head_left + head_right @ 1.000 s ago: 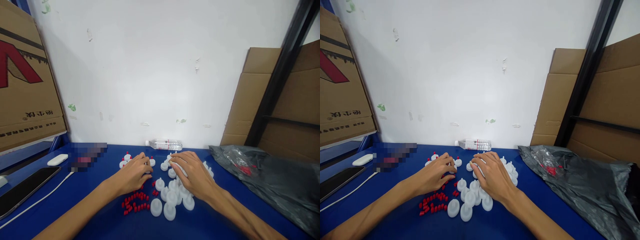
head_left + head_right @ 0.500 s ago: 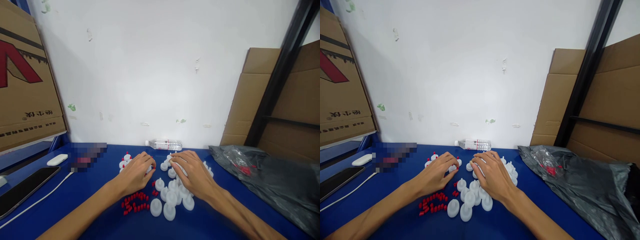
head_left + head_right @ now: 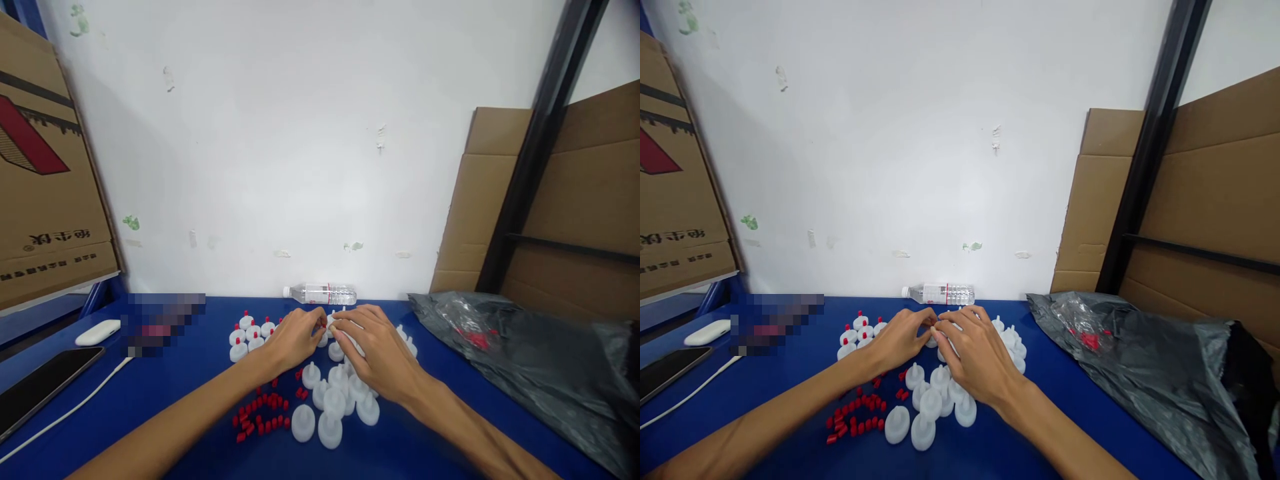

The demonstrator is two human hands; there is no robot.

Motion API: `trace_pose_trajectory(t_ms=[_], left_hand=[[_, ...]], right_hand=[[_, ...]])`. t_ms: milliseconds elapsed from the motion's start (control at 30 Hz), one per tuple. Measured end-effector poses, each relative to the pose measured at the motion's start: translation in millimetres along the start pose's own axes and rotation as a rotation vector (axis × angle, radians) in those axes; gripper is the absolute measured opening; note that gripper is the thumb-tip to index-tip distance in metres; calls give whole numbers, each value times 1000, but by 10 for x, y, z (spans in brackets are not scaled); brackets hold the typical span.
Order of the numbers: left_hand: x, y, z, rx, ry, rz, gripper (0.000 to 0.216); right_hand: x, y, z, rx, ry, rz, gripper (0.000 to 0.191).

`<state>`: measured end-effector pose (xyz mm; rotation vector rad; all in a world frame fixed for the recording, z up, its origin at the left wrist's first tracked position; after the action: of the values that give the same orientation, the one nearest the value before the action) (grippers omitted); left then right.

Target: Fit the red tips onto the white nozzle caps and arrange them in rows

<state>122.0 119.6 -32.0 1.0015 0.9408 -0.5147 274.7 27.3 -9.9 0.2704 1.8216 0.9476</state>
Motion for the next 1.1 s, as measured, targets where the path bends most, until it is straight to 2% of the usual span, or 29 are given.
trace_pose_trajectory(t_ms=[133, 300, 400, 467, 600, 833, 1100], left_hand=[[6, 10, -1, 3, -86, 43, 9], [-250, -129, 193, -36, -217, 191, 11], [-397, -257, 360, -108, -433, 352, 11], [-428, -324, 436, -146, -531, 407, 13], [-388, -395, 451, -195, -664, 441, 17], [-329, -441, 401, -232, -734, 430, 17], [-293, -460, 356, -251, -778, 466, 24]], right_hand=[[-10, 3, -3, 0, -2, 7, 18], [0, -8, 8, 31, -17, -10, 18], [45, -36, -5, 21, -47, -7, 44], [72, -54, -26, -10, -37, 7, 46], [59, -63, -66, -73, -26, 62, 34], [-18, -46, -63, -68, -3, 40, 33], [4, -64, -47, -66, -8, 19, 35]])
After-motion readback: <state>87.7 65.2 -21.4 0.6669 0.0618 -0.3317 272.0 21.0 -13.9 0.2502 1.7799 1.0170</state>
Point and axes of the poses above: each hand's wrist, its own y-axis towards the middle knuckle, its own x-axis out of the palm, z = x × y, the point moved 3 cm from there along y, towards the middle knuckle, and after that the axes turned 13 degrees about x, right-handed, at the moved point
